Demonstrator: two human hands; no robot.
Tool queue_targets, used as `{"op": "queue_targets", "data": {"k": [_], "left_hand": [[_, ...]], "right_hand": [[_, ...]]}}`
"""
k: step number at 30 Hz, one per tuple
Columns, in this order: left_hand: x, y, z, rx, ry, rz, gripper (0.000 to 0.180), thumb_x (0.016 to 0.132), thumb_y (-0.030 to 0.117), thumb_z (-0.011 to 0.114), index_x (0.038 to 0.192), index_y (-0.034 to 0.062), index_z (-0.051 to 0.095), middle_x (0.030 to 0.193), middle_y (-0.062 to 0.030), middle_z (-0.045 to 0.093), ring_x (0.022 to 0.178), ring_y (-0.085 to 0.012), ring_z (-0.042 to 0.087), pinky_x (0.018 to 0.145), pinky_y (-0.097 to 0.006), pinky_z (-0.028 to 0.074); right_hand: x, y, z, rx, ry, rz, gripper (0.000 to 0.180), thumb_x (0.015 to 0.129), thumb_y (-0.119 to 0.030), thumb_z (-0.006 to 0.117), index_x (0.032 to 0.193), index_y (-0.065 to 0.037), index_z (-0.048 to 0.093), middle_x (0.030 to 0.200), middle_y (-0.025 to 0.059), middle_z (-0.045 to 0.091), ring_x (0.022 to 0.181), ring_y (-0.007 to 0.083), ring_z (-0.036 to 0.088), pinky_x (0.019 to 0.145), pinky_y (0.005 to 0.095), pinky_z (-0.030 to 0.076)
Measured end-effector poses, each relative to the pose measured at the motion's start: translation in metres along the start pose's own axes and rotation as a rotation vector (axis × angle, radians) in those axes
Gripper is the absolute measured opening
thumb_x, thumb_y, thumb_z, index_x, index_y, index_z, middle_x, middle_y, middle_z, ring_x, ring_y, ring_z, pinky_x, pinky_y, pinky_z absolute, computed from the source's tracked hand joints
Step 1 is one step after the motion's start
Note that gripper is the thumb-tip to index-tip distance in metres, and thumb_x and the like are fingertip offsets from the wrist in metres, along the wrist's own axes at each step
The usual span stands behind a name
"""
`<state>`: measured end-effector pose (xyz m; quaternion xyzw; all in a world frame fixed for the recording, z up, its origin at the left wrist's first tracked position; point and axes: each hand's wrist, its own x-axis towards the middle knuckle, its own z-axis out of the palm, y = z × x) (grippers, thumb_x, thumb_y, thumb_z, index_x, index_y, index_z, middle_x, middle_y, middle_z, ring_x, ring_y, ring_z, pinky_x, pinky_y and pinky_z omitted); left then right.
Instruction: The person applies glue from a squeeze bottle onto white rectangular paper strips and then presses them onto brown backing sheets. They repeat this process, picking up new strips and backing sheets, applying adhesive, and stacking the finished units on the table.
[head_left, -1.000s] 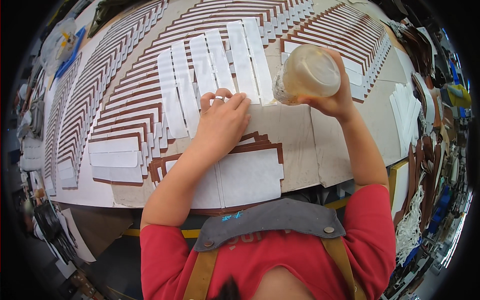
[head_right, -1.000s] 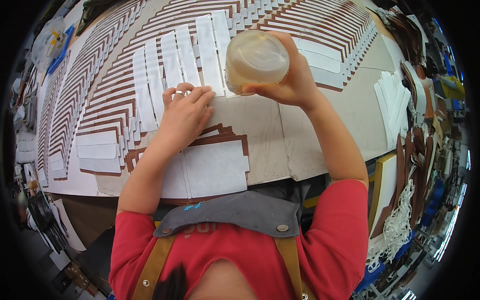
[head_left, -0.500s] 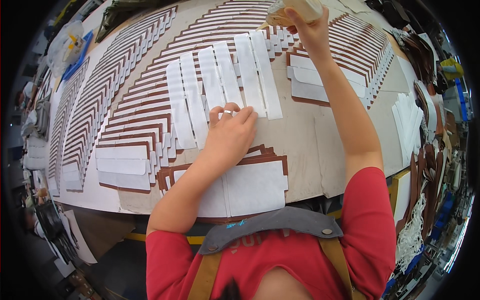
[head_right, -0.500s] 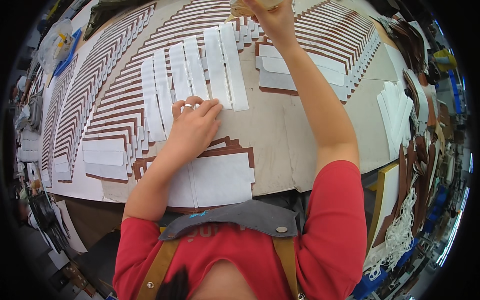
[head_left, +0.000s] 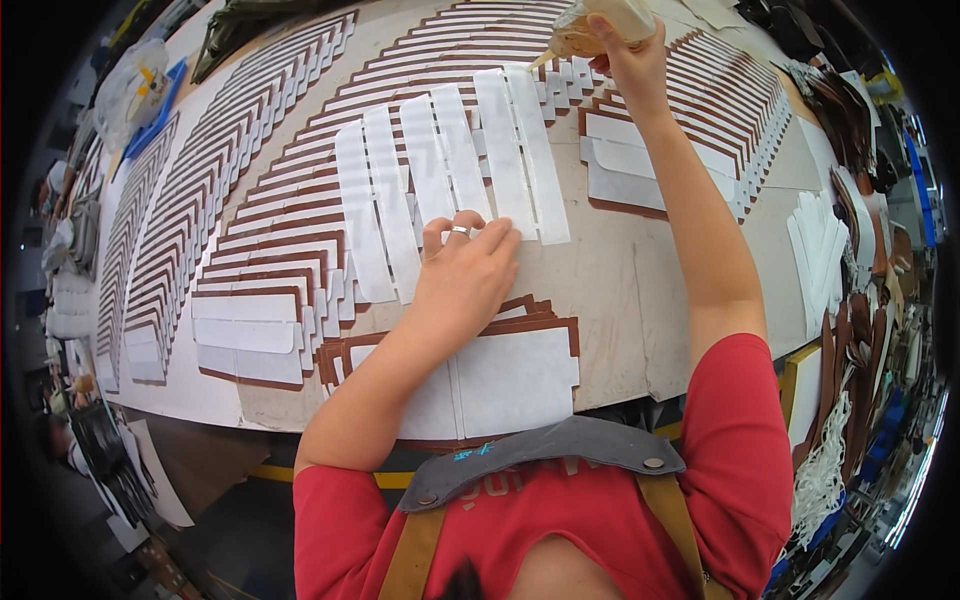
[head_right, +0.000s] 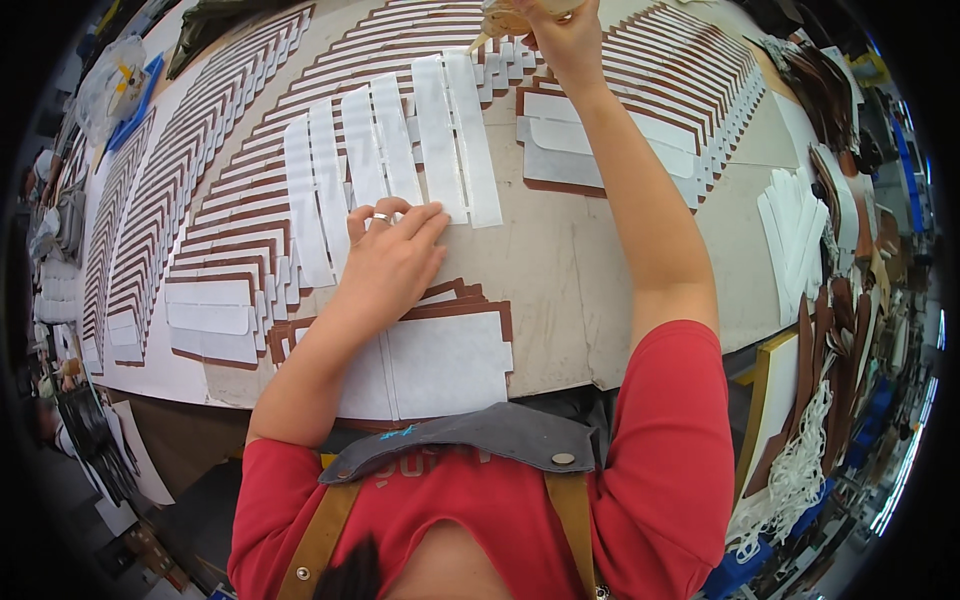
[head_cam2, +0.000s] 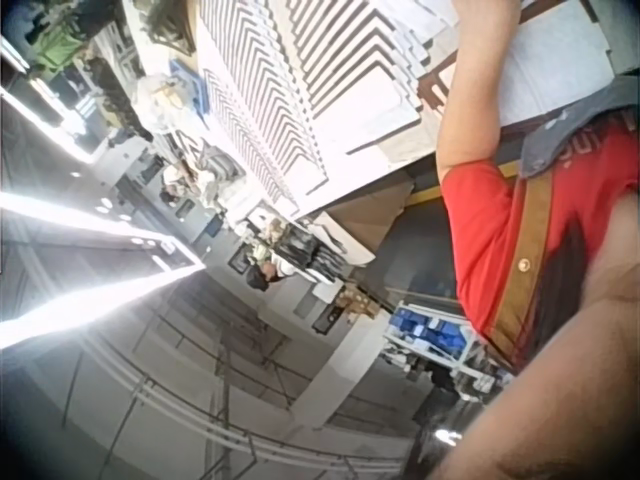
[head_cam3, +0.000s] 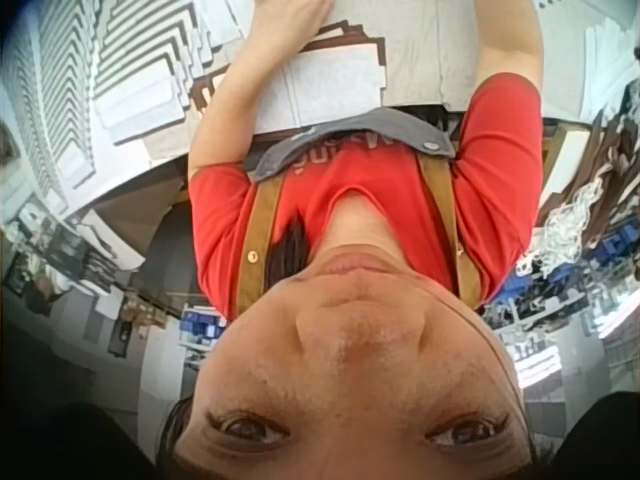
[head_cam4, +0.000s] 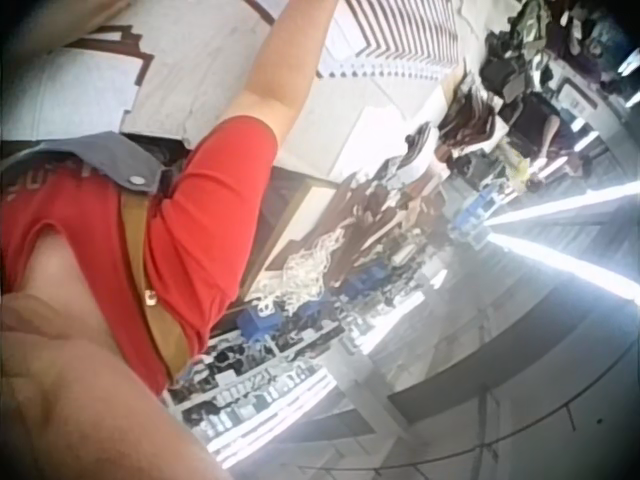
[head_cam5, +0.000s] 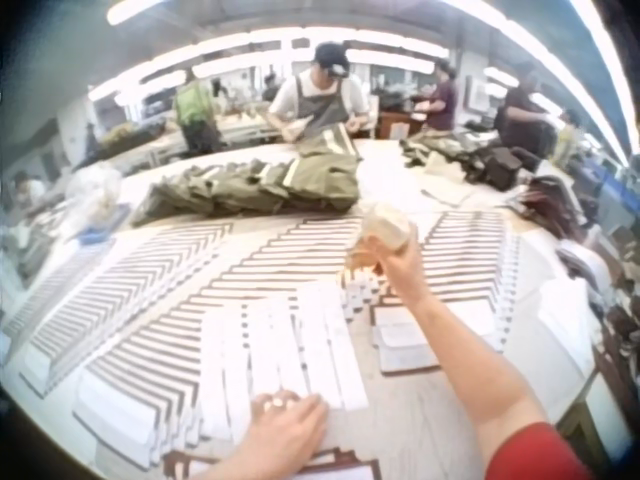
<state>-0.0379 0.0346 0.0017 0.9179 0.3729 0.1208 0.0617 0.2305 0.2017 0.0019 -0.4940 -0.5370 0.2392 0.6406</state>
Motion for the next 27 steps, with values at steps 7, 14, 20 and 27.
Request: {"op": "queue_targets", "data": {"k": [7, 14, 20, 27], "left_hand": [[0.000, -0.001, 0.002, 0.021, 0.001, 0.007, 0.032, 0.080, 0.015, 0.061, 0.110, 0.0079, 0.056, 0.117, -0.0002, 0.054, 0.106, -0.0227, 0.048, 0.095, -0.044, 0.027], [0.000, 0.001, 0.002, 0.063, -0.006, 0.010, 0.031, 0.080, 0.015, 0.061, 0.110, 0.0093, 0.055, 0.116, 0.0000, 0.055, 0.106, -0.0239, 0.048, 0.095, -0.044, 0.027], [0.001, 0.001, 0.002, 0.054, -0.003, 0.011, 0.029, 0.081, 0.015, 0.060, 0.109, 0.0099, 0.055, 0.112, -0.0006, 0.057, 0.106, -0.0249, 0.048, 0.096, -0.044, 0.025], [0.002, 0.003, 0.003, 0.049, 0.009, 0.017, 0.025, 0.082, 0.016, 0.058, 0.107, 0.0114, 0.056, 0.109, -0.0008, 0.057, 0.107, -0.0250, 0.048, 0.095, -0.044, 0.025]], "right_hand": [[-0.029, -0.020, -0.015, 0.050, -0.030, 0.072, 0.051, 0.080, -0.038, 0.070, 0.105, -0.002, 0.044, 0.076, 0.0059, 0.056, 0.046, 0.0086, 0.051, 0.042, 0.0188, 0.044], [-0.067, -0.037, -0.030, 0.003, -0.059, 0.148, 0.053, 0.081, -0.040, 0.069, 0.108, -0.001, 0.045, 0.078, 0.0059, 0.056, 0.047, 0.0076, 0.048, 0.039, 0.0197, 0.040], [-0.098, -0.058, -0.039, 0.027, -0.105, 0.191, 0.054, 0.082, -0.040, 0.067, 0.111, 0.000, 0.044, 0.083, 0.0066, 0.056, 0.052, 0.0075, 0.050, 0.040, 0.0195, 0.041], [-0.133, -0.075, -0.055, 0.012, -0.123, 0.252, 0.052, 0.084, -0.040, 0.065, 0.115, -0.003, 0.045, 0.088, 0.0056, 0.058, 0.059, 0.0072, 0.053, 0.040, 0.0188, 0.040]]}}
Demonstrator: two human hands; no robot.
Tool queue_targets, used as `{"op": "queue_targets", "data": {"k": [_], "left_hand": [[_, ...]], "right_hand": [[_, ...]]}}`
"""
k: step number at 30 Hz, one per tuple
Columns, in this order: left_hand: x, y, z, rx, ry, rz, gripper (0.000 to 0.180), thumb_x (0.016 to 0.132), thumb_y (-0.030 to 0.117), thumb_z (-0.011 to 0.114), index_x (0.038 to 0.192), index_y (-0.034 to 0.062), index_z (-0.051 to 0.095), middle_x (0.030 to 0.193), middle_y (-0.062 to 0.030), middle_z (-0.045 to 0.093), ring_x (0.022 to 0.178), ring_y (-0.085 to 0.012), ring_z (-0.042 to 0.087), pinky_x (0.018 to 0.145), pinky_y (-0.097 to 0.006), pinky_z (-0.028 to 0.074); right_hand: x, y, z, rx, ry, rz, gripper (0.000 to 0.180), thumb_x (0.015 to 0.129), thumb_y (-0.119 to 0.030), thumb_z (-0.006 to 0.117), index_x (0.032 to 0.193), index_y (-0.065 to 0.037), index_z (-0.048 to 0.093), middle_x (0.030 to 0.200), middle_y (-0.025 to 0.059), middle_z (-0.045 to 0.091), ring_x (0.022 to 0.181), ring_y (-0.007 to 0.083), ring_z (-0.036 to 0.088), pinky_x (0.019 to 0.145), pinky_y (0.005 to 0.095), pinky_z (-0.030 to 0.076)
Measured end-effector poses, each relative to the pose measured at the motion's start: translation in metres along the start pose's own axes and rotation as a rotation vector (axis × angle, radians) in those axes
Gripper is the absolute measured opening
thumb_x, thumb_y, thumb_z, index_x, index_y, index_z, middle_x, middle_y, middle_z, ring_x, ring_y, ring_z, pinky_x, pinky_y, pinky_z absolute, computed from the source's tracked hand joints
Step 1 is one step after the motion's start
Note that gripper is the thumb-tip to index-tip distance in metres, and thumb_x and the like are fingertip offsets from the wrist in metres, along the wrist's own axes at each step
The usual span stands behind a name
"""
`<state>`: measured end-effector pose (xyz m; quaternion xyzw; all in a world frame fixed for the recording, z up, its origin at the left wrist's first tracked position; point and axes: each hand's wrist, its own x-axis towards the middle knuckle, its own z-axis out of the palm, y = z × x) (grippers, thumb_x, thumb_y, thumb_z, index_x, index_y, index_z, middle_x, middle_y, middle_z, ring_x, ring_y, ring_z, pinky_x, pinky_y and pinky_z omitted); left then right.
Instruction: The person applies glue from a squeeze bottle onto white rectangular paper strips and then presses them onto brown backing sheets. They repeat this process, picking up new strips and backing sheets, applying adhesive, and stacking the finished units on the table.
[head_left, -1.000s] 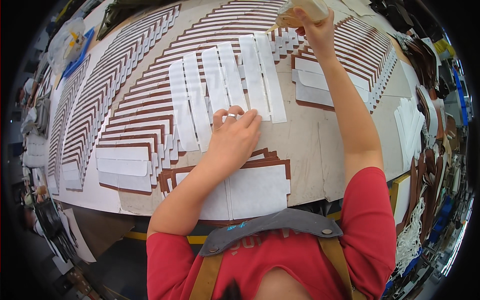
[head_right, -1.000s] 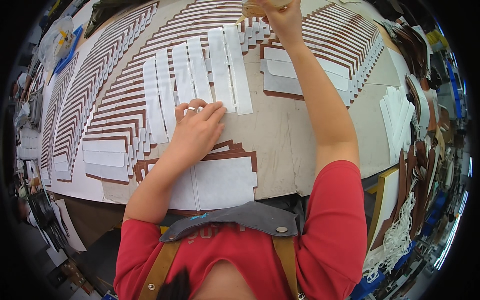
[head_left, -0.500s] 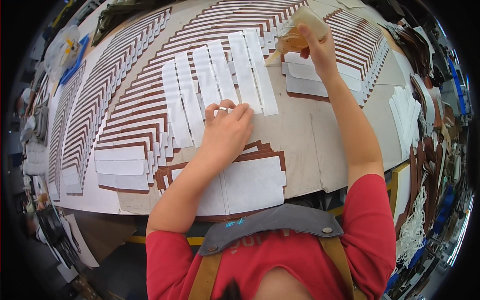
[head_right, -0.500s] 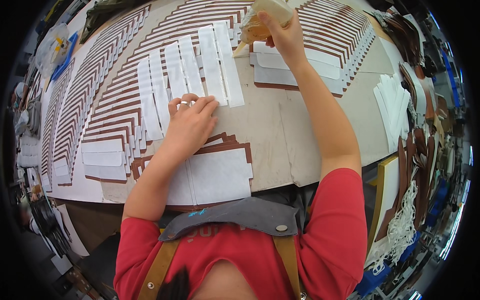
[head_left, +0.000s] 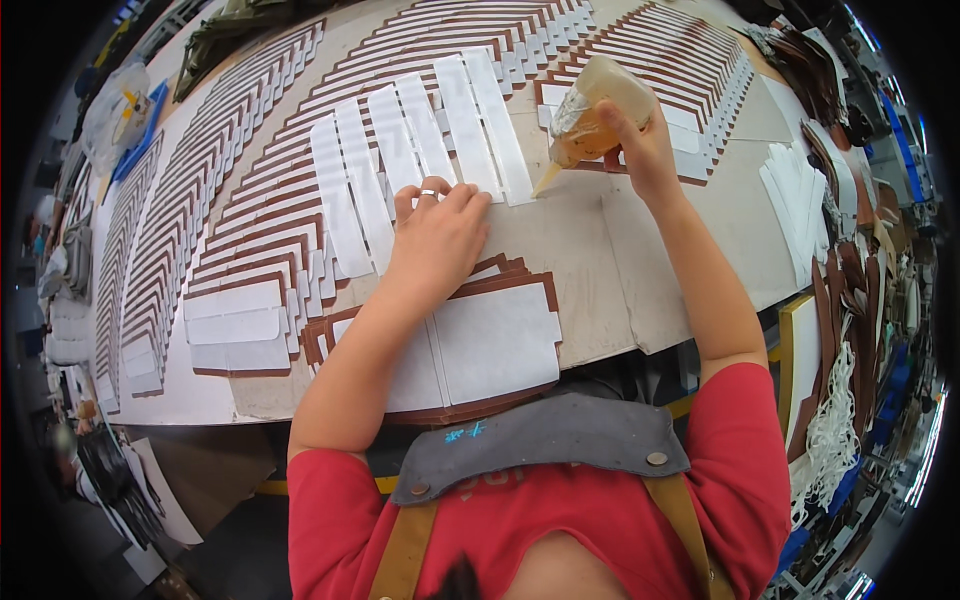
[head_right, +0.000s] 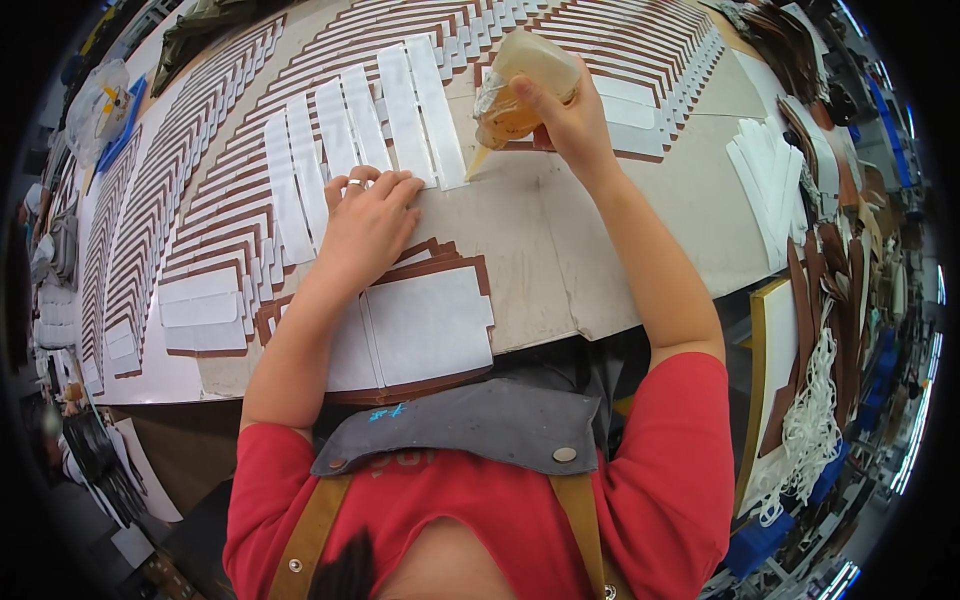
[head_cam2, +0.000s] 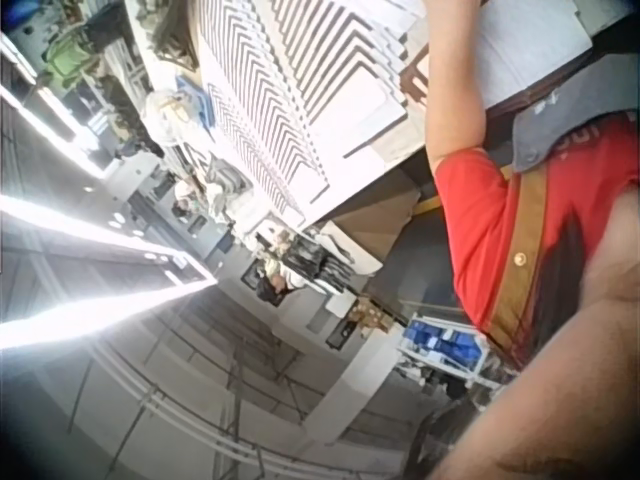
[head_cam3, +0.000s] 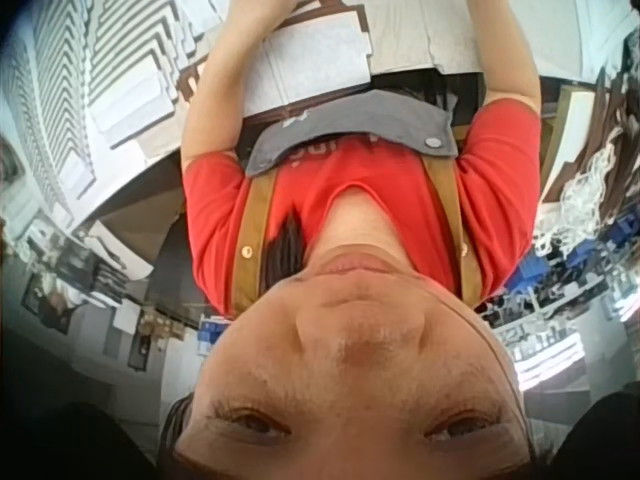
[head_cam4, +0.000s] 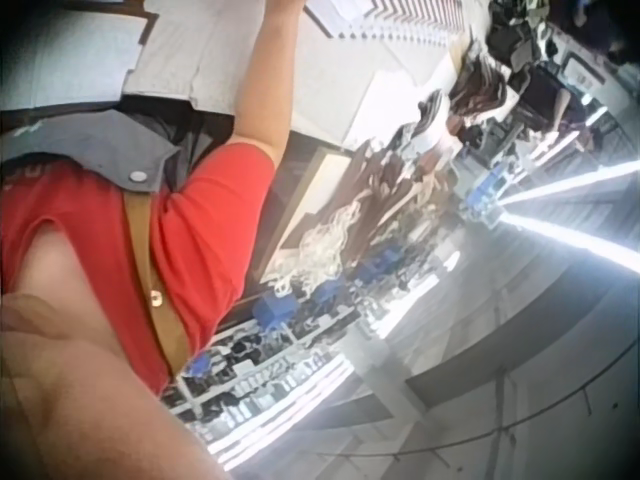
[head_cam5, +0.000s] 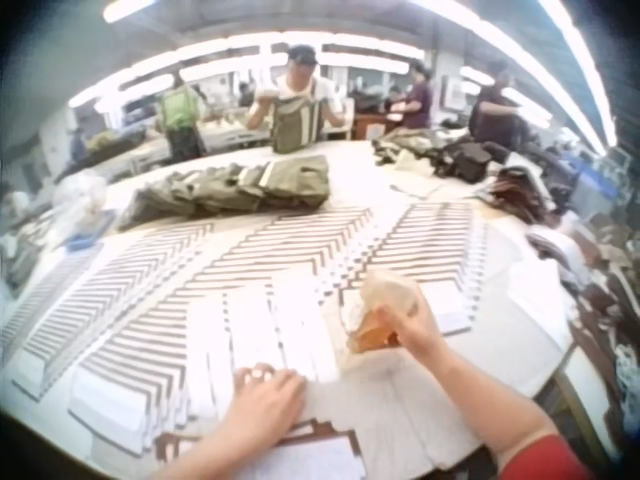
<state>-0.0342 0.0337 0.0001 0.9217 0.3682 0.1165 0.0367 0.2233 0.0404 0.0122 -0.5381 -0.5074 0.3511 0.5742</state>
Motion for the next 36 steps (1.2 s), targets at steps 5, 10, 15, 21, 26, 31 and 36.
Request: {"op": "queue_targets", "data": {"k": [5, 10, 15, 21, 26, 31, 36], "left_hand": [[0.000, -0.002, 0.003, -0.014, 0.006, 0.000, 0.026, 0.082, 0.017, 0.059, 0.108, 0.0124, 0.056, 0.110, -0.0023, 0.056, 0.108, -0.0259, 0.047, 0.095, -0.045, 0.026], [-0.006, -0.008, -0.002, -0.107, 0.203, -0.050, 0.026, 0.082, 0.019, 0.060, 0.106, 0.0097, 0.056, 0.106, -0.0050, 0.055, 0.104, -0.0257, 0.048, 0.092, -0.044, 0.028], [-0.027, -0.029, -0.069, -0.051, 0.092, -0.146, 0.021, 0.079, 0.017, 0.064, 0.096, 0.0070, 0.057, 0.092, -0.0060, 0.056, 0.092, -0.0246, 0.051, 0.086, -0.038, 0.033], [-0.087, -0.070, -0.071, 0.050, -0.121, -0.202, 0.022, 0.074, 0.012, 0.064, 0.093, 0.0032, 0.056, 0.092, -0.0093, 0.055, 0.092, -0.0265, 0.053, 0.087, -0.038, 0.037], [-0.096, -0.069, -0.054, 0.091, -0.101, -0.171, 0.017, 0.074, 0.006, 0.058, 0.090, 0.0019, 0.054, 0.088, -0.0102, 0.056, 0.087, -0.0280, 0.055, 0.093, -0.039, 0.037], [-0.085, -0.068, -0.050, 0.284, -0.158, -0.036, 0.008, 0.069, 0.001, 0.059, 0.076, 0.0030, 0.056, 0.074, -0.0091, 0.056, 0.074, -0.0251, 0.057, 0.087, -0.035, 0.040], [-0.069, -0.059, -0.052, 0.425, -0.291, 0.027, 0.007, 0.066, 0.000, 0.060, 0.070, 0.0044, 0.057, 0.072, -0.0086, 0.057, 0.073, -0.0225, 0.057, 0.080, -0.032, 0.042]], "right_hand": [[-0.004, -0.015, -0.030, 0.592, 0.201, 0.266, 0.048, 0.088, -0.050, 0.053, 0.111, -0.008, 0.052, 0.088, 0.0018, 0.059, 0.059, 0.0069, 0.053, 0.037, 0.0171, 0.037], [-0.010, -0.070, -0.109, 0.630, 0.242, 0.129, 0.049, 0.089, -0.052, 0.049, 0.101, -0.005, 0.055, 0.068, 0.0042, 0.055, 0.037, 0.0091, 0.035, 0.034, 0.0197, 0.030], [-0.048, -0.079, -0.224, -0.647, 0.259, 0.397, 0.058, 0.083, -0.052, 0.058, 0.117, -0.006, 0.048, 0.076, 0.0030, 0.059, 0.048, 0.0091, 0.051, 0.034, 0.0196, 0.031], [-0.088, -0.021, -0.252, -1.567, 0.104, 0.584, 0.078, 0.078, -0.053, 0.060, 0.138, -0.013, 0.031, 0.103, 0.0296, 0.059, 0.093, 0.0434, 0.059, 0.079, 0.0453, 0.048], [-0.083, -0.025, -0.230, -1.768, 0.160, 0.307, 0.060, 0.086, -0.046, 0.053, 0.133, -0.011, 0.039, 0.114, 0.0223, 0.056, 0.099, 0.0385, 0.058, 0.080, 0.0434, 0.047], [-0.070, -0.060, -0.145, -1.416, 0.176, 0.069, 0.042, 0.089, -0.035, 0.055, 0.120, -0.008, 0.054, 0.115, 0.0135, 0.056, 0.079, 0.0242, 0.059, 0.072, 0.0353, 0.048], [-0.069, -0.064, -0.084, -1.250, 0.049, -0.111, 0.034, 0.088, -0.026, 0.058, 0.116, -0.007, 0.056, 0.109, 0.0102, 0.058, 0.066, 0.0165, 0.053, 0.060, 0.0287, 0.045]]}}
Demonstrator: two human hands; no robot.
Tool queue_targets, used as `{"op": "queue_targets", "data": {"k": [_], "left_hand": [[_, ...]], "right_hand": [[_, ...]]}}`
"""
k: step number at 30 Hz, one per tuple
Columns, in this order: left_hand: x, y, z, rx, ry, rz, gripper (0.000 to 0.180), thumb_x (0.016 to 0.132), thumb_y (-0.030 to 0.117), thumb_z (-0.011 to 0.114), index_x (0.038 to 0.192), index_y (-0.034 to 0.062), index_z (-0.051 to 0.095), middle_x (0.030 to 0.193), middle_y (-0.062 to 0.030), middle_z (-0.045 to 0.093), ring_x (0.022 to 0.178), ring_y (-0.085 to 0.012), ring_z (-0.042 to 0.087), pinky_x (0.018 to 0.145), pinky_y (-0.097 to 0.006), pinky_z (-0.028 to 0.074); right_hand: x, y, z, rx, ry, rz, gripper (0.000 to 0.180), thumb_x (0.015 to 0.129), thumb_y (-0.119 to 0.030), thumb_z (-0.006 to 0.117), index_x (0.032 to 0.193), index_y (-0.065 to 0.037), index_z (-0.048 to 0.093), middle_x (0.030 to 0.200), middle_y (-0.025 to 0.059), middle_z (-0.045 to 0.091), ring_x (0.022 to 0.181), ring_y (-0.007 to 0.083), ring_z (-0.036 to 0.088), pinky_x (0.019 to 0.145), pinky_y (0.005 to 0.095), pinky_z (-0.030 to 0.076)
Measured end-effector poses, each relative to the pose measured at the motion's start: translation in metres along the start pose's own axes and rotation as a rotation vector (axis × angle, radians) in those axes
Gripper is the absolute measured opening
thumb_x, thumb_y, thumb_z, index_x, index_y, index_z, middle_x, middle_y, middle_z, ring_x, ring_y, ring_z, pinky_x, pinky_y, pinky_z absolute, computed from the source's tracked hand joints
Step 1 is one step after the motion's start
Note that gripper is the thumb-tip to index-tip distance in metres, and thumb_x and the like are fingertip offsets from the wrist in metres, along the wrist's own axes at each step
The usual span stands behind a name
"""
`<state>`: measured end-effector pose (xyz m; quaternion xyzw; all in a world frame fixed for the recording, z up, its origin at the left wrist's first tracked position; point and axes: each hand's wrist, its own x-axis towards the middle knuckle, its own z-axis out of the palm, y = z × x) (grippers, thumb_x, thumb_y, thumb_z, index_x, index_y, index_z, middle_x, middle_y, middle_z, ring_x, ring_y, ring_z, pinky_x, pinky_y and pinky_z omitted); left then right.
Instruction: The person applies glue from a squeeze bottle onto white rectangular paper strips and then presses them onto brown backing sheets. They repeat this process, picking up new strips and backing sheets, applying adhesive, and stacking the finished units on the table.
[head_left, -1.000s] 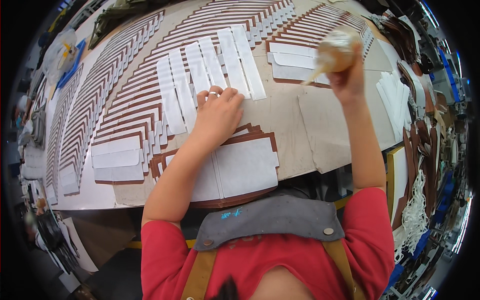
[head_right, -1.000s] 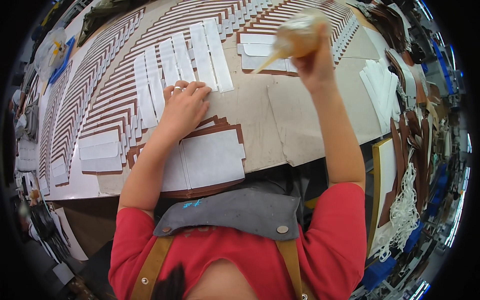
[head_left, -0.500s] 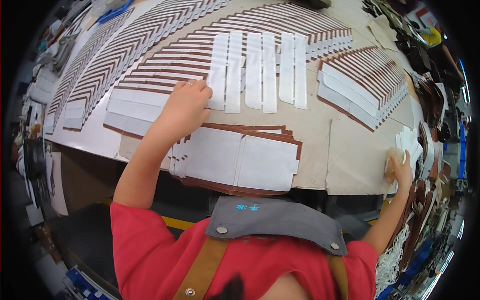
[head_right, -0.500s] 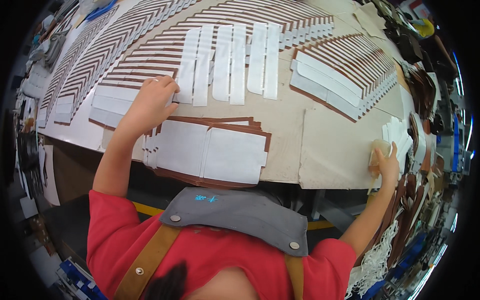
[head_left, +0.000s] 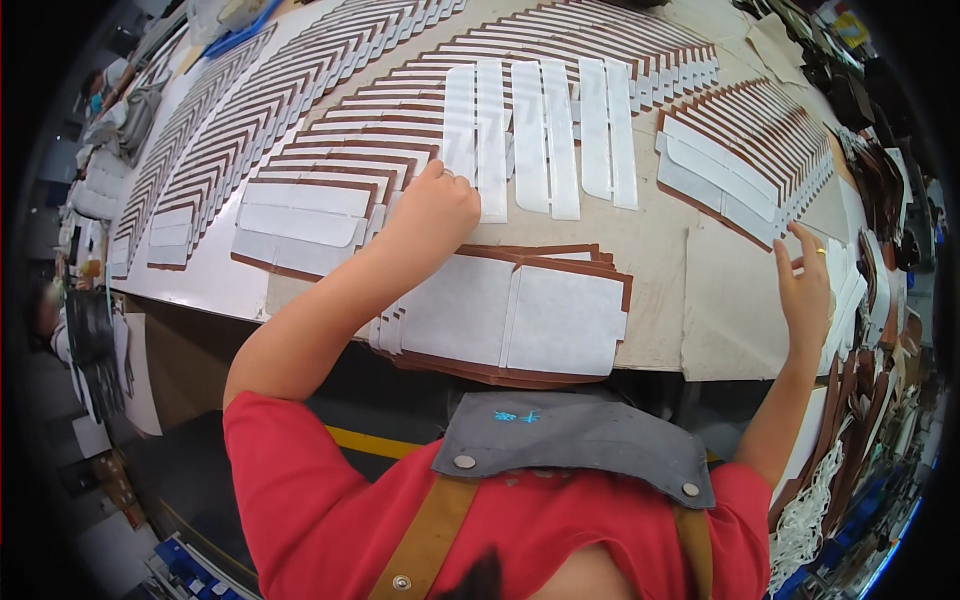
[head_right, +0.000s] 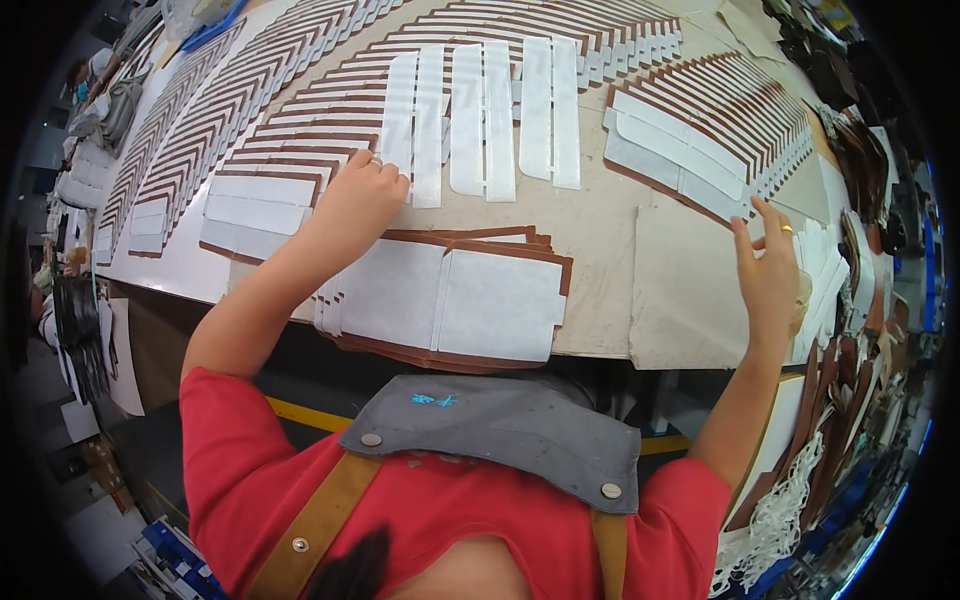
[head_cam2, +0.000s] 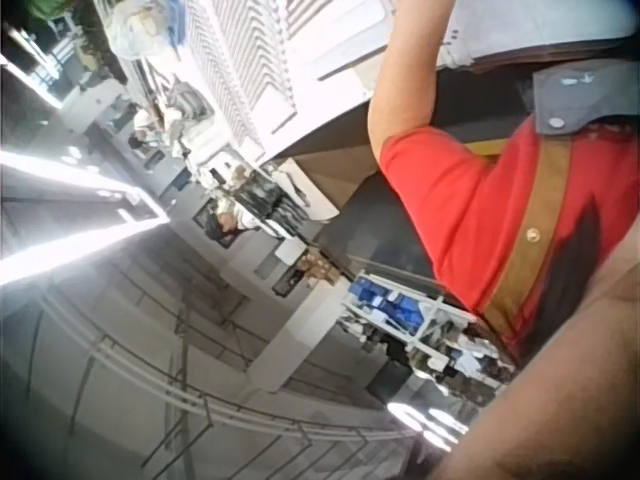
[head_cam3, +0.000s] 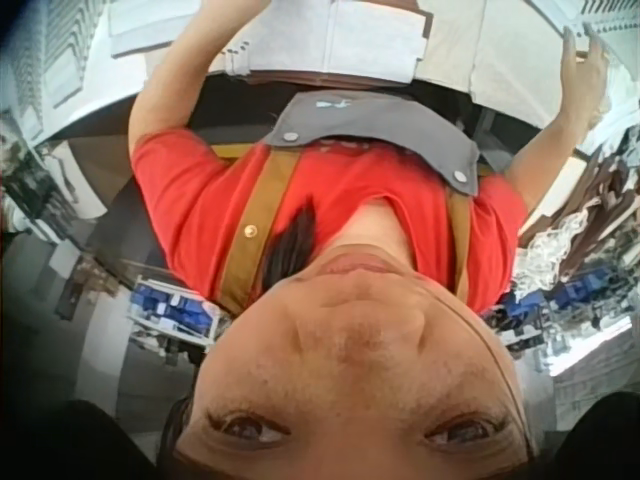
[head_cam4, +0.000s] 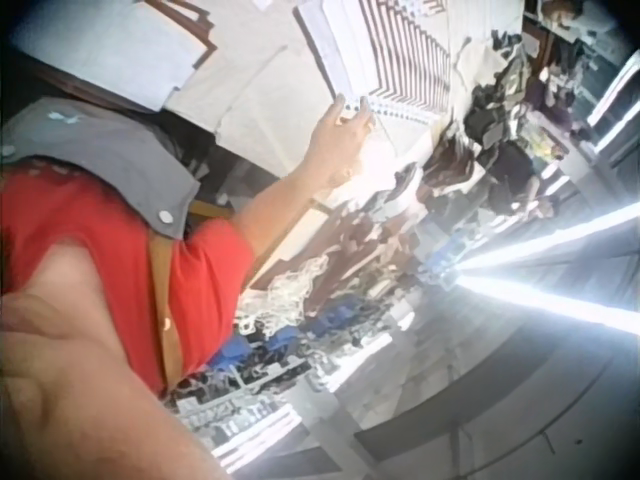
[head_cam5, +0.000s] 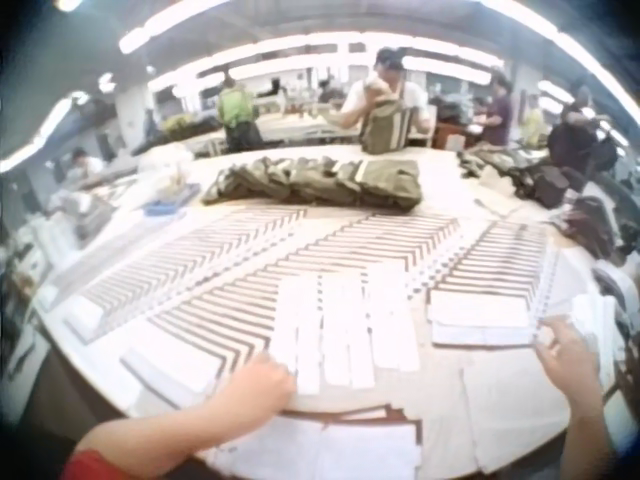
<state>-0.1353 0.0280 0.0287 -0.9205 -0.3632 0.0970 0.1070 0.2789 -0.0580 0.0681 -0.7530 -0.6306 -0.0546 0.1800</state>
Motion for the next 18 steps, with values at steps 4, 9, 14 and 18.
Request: {"op": "queue_targets", "data": {"k": [4, 9, 14, 18], "left_hand": [[-0.003, -0.009, 0.005, -0.051, 0.060, 0.038, 0.008, 0.066, -0.001, 0.061, 0.070, 0.0045, 0.058, 0.072, -0.0082, 0.057, 0.073, -0.0222, 0.056, 0.077, -0.030, 0.042], [0.001, -0.003, 0.001, -0.007, -0.039, 0.082, 0.008, 0.066, -0.001, 0.061, 0.071, 0.0037, 0.058, 0.072, -0.0087, 0.056, 0.073, -0.0233, 0.056, 0.074, -0.030, 0.043], [-0.001, 0.001, 0.013, -0.069, 0.100, -0.051, 0.011, 0.070, 0.000, 0.059, 0.080, 0.0012, 0.057, 0.075, -0.0110, 0.058, 0.072, -0.0246, 0.059, 0.071, -0.034, 0.046], [-0.023, -0.020, -0.004, -0.650, 0.522, -0.535, 0.008, 0.078, 0.002, 0.056, 0.084, 0.0001, 0.052, 0.077, -0.0111, 0.059, 0.071, -0.0225, 0.062, 0.064, -0.034, 0.048]], "right_hand": [[-0.001, -0.026, 0.007, 0.147, -0.050, -0.070, 0.030, 0.086, -0.020, 0.061, 0.113, -0.007, 0.057, 0.106, 0.0091, 0.059, 0.065, 0.0156, 0.053, 0.058, 0.0261, 0.044], [0.000, -0.045, 0.012, 0.228, -0.073, -0.122, 0.030, 0.085, -0.017, 0.062, 0.112, -0.006, 0.056, 0.105, 0.0080, 0.060, 0.065, 0.0150, 0.054, 0.057, 0.0254, 0.044], [-0.007, -0.058, 0.016, 0.287, -0.109, -0.138, 0.029, 0.084, -0.015, 0.063, 0.110, -0.006, 0.057, 0.105, 0.0070, 0.060, 0.066, 0.0145, 0.054, 0.058, 0.0249, 0.044], [-0.011, -0.077, 0.027, 0.494, -0.195, -0.179, 0.028, 0.083, -0.014, 0.063, 0.109, -0.006, 0.057, 0.103, 0.0066, 0.060, 0.068, 0.0143, 0.054, 0.061, 0.0258, 0.045]]}}
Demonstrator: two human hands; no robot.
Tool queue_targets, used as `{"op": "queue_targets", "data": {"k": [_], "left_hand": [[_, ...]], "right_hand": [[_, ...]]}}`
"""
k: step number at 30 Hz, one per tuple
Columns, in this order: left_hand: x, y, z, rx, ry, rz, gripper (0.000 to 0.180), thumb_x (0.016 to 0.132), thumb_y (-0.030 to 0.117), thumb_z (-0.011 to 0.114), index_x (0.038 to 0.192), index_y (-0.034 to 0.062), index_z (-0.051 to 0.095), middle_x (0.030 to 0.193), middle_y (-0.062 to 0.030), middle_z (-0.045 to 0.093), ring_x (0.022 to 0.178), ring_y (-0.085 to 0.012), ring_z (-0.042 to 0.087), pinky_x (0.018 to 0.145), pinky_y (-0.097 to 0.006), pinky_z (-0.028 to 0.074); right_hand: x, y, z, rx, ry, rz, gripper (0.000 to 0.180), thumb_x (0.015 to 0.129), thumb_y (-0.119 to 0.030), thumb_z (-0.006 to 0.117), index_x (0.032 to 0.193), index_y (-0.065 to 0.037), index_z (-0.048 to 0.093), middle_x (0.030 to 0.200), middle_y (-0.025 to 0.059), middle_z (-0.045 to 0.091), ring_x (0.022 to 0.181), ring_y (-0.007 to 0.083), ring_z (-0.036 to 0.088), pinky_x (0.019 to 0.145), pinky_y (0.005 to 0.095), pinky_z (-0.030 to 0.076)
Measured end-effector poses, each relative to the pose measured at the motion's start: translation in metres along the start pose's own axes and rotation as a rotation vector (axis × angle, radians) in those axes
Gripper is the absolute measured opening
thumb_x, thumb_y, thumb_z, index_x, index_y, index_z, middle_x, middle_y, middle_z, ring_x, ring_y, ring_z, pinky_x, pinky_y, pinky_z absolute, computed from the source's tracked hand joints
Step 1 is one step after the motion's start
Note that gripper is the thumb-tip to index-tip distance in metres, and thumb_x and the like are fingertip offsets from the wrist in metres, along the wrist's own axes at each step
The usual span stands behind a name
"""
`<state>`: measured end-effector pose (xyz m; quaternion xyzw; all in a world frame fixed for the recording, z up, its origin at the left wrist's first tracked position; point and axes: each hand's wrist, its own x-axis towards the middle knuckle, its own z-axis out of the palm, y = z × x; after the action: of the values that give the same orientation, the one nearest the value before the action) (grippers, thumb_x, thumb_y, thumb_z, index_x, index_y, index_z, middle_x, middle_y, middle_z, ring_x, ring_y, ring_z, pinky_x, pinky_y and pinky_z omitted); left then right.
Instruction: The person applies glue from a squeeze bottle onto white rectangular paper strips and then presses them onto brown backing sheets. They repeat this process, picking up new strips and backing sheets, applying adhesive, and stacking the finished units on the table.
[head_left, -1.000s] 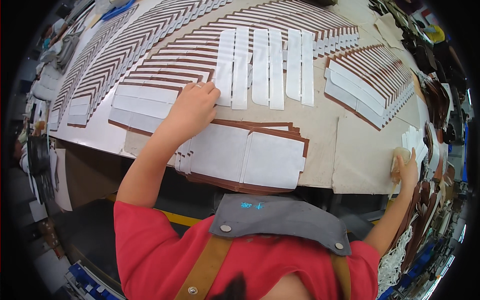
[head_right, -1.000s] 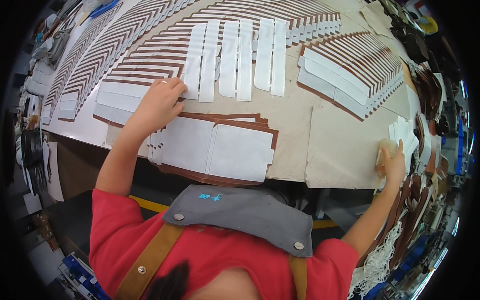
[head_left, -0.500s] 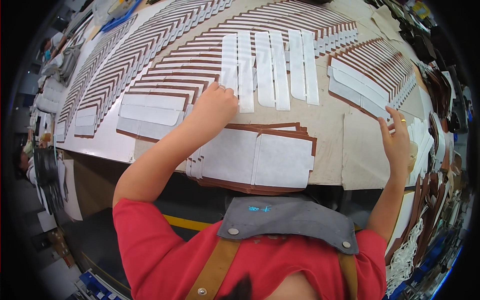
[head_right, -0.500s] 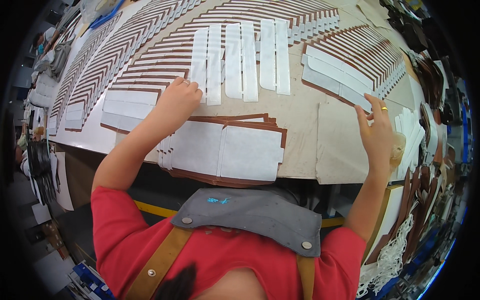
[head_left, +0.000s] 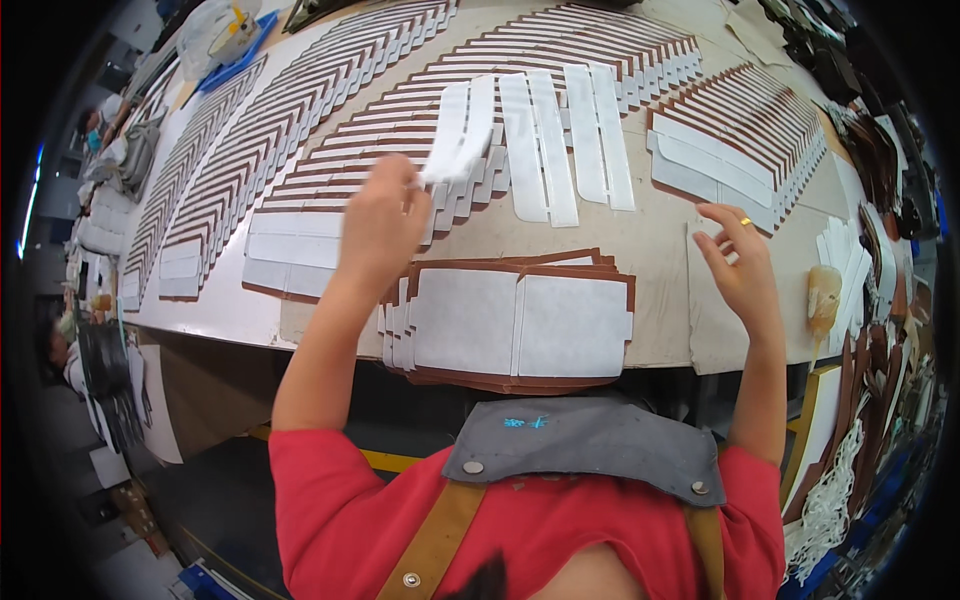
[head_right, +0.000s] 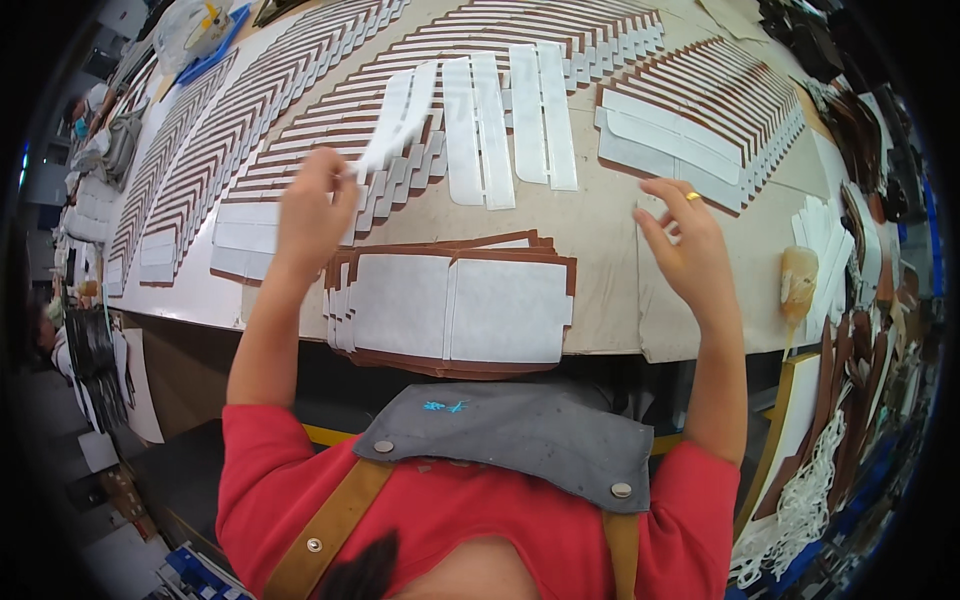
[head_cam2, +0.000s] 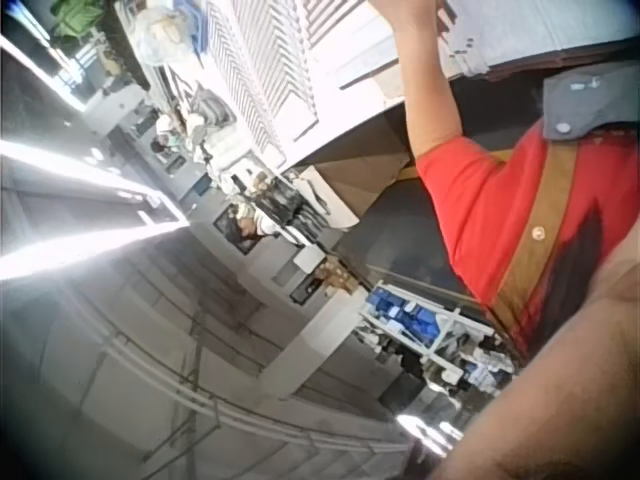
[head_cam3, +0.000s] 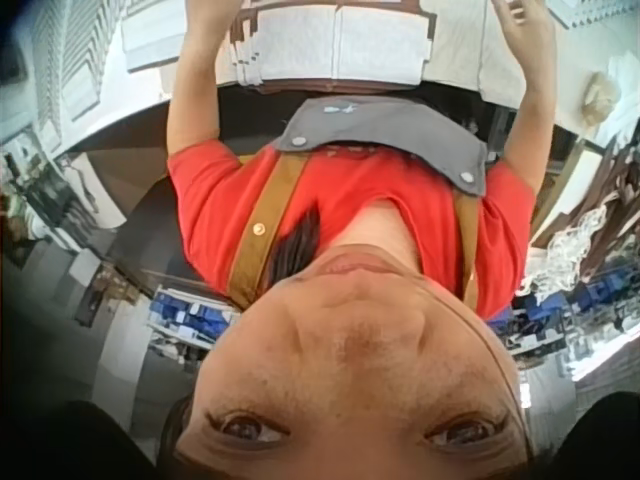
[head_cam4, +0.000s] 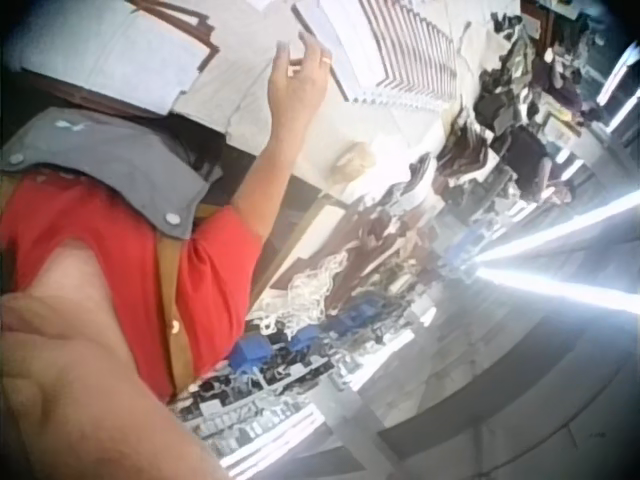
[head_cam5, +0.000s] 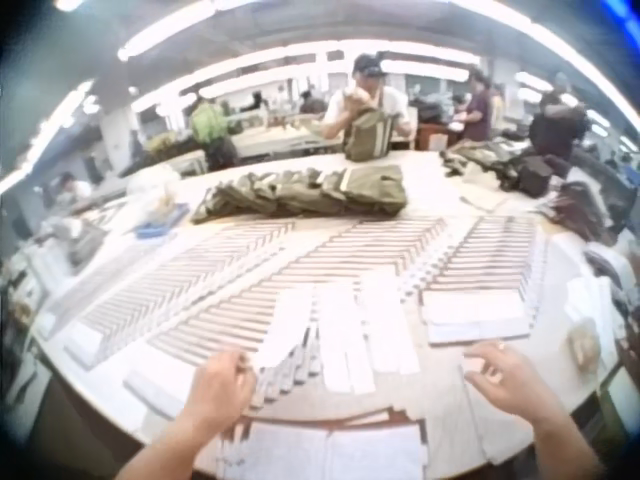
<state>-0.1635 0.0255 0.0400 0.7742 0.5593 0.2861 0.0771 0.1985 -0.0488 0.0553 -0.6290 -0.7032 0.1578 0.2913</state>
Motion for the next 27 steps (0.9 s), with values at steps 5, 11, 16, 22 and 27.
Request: {"op": "queue_targets", "data": {"k": [5, 11, 16, 22, 27], "left_hand": [[-0.008, 0.016, -0.054, -0.630, 0.206, -0.118, 0.005, 0.087, 0.000, 0.052, 0.091, -0.0024, 0.049, 0.082, -0.0063, 0.059, 0.077, -0.0106, 0.061, 0.067, -0.024, 0.047], [-0.033, 0.035, -0.078, -0.883, 0.149, -0.156, 0.010, 0.086, -0.003, 0.048, 0.096, -0.0027, 0.047, 0.088, -0.0102, 0.059, 0.078, -0.0149, 0.062, 0.075, -0.026, 0.047], [-0.050, 0.032, -0.072, -1.031, 0.117, -0.194, 0.013, 0.085, -0.002, 0.047, 0.098, -0.0026, 0.047, 0.091, -0.0113, 0.059, 0.077, -0.0162, 0.062, 0.075, -0.029, 0.048], [-0.075, 0.010, -0.052, -1.094, 0.180, -0.314, 0.013, 0.087, -0.003, 0.049, 0.099, 0.0004, 0.046, 0.087, -0.0080, 0.053, 0.074, -0.0143, 0.059, 0.071, -0.030, 0.049], [-0.115, 0.011, -0.025, -0.948, 0.054, -0.401, 0.022, 0.084, -0.009, 0.050, 0.092, 0.0059, 0.037, 0.088, -0.0043, 0.037, 0.072, -0.0126, 0.054, 0.069, -0.027, 0.048]], "right_hand": [[0.020, -0.028, 0.052, 0.380, -0.060, -0.068, 0.032, 0.085, -0.016, 0.062, 0.113, -0.002, 0.056, 0.105, 0.0087, 0.060, 0.074, 0.0131, 0.058, 0.065, 0.0241, 0.046], [0.052, -0.063, 0.095, 1.107, -0.153, 0.314, 0.045, 0.090, -0.015, 0.055, 0.127, 0.005, 0.038, 0.109, 0.0146, 0.057, 0.084, 0.0150, 0.060, 0.074, 0.0270, 0.051], [0.049, -0.062, 0.104, 1.321, -0.103, 0.413, 0.042, 0.088, -0.014, 0.057, 0.119, 0.007, 0.037, 0.095, 0.0114, 0.056, 0.077, 0.0153, 0.061, 0.070, 0.0269, 0.052], [0.007, -0.063, 0.093, 1.226, 0.106, 0.313, 0.038, 0.085, -0.002, 0.058, 0.116, 0.001, 0.036, 0.088, 0.0087, 0.053, 0.071, 0.0122, 0.058, 0.066, 0.0255, 0.050], [-0.062, -0.047, 0.089, 0.777, 0.149, -0.001, 0.038, 0.083, 0.004, 0.057, 0.116, -0.003, 0.038, 0.084, 0.0049, 0.049, 0.069, 0.0083, 0.051, 0.061, 0.0210, 0.043]]}}
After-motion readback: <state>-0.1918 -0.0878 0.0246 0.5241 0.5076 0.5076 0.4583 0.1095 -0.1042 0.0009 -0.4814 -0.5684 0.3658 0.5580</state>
